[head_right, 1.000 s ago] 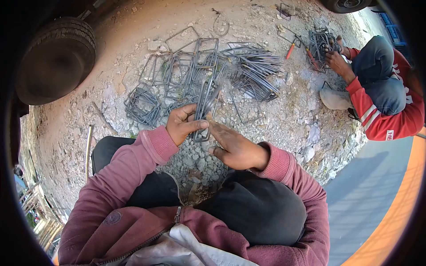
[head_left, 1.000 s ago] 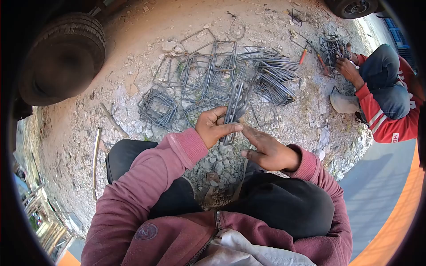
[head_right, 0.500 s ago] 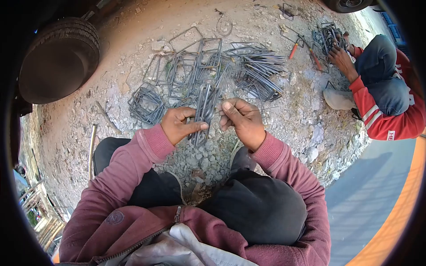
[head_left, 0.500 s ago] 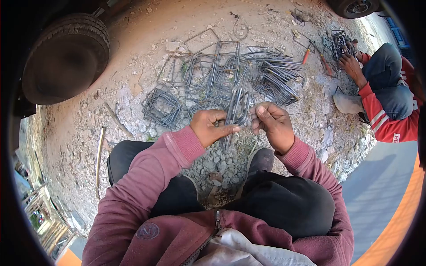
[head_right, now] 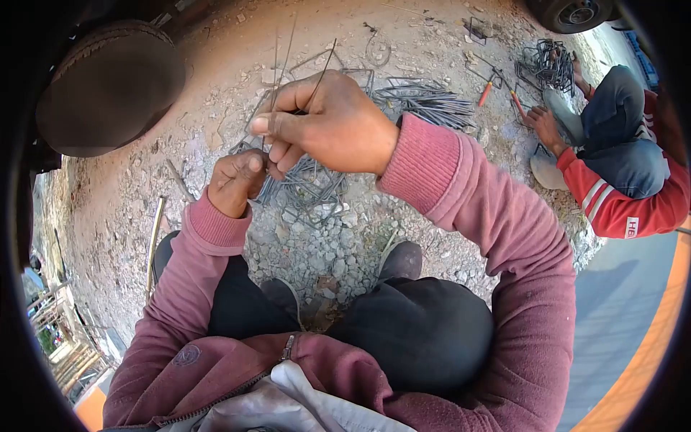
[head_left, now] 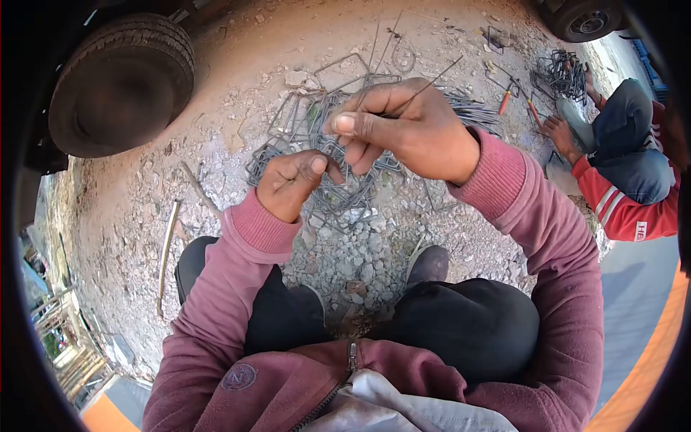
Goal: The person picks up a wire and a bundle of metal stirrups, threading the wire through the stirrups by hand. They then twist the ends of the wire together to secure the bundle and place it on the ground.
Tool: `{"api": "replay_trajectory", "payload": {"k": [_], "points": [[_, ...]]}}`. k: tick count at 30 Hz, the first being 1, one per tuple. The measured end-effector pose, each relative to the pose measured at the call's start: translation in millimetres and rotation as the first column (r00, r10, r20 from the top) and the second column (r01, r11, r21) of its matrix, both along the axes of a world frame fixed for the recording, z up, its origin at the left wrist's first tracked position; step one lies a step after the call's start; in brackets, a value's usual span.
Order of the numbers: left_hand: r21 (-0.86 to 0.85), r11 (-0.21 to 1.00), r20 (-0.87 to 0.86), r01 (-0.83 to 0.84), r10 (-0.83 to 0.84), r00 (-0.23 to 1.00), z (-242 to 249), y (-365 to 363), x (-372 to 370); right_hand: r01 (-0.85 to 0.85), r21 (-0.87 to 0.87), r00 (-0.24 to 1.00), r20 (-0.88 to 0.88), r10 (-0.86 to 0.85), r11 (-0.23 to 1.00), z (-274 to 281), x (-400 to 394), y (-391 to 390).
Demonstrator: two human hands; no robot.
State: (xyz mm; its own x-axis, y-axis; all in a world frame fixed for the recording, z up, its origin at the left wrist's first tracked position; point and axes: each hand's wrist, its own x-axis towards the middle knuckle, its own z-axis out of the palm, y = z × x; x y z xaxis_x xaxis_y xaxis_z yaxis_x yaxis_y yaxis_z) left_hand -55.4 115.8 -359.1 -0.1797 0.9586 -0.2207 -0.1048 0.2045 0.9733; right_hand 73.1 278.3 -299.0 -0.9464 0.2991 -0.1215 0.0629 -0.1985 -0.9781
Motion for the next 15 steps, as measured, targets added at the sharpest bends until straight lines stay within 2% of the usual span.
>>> {"api": "replay_trajectory", "payload": {"k": [2,3,5,6,7,8,9,10,12,13,14,15], "points": [[0.095,0.995,-0.212,0.036,-0.015,0.977,7,-6,-18,0.042,-0.028,0.999,0.034,-0.041,0.999,-12,-13,11],[0.131,0.99,-0.344,0.05,-0.002,0.939,8,-8,-24,-0.002,-0.05,1.0,0.008,0.002,0.999,-16,-15,6],[-0.012,0.961,-0.255,-0.275,0.262,0.931,16,-24,-40,-0.045,0.029,0.988,-0.148,0.049,0.999,-33,-16,9],[-0.008,0.884,-0.142,-0.467,0.461,0.876,29,-33,-50,-0.048,0.057,0.972,-0.227,0.06,0.997,-44,-11,11],[0.099,0.806,-0.103,-0.584,0.592,0.799,49,-44,-57,-0.024,0.091,0.987,-0.159,0.038,0.996,-55,-2,22],[0.23,0.642,-0.055,-0.732,0.759,0.648,74,-53,-59,0.075,0.04,0.996,-0.04,-0.074,0.996,-72,8,33],[0.316,0.566,0.014,-0.762,0.8,0.6,100,-78,-75,0.178,0.004,0.98,0.087,-0.178,0.984,-89,21,42],[0.425,0.536,0.104,-0.729,0.771,0.628,127,-111,-98,0.228,-0.011,0.96,0.172,-0.223,0.974,-105,34,49],[0.538,0.646,0.087,-0.542,0.597,0.798,173,-158,-120,0.27,-0.014,0.916,0.313,-0.252,0.963,-139,52,61],[0.57,0.516,-0.006,-0.639,0.78,0.625,188,-157,-108,0.269,-0.009,0.899,0.363,-0.247,0.963,-159,54,66],[0.582,0.507,-0.026,-0.636,0.793,0.609,191,-151,-95,0.266,-0.003,0.881,0.406,-0.242,0.964,-176,50,70],[0.596,0.498,-0.045,-0.631,0.804,0.592,193,-143,-83,0.161,0.204,0.897,0.377,-0.229,0.966,-190,40,74]]}}
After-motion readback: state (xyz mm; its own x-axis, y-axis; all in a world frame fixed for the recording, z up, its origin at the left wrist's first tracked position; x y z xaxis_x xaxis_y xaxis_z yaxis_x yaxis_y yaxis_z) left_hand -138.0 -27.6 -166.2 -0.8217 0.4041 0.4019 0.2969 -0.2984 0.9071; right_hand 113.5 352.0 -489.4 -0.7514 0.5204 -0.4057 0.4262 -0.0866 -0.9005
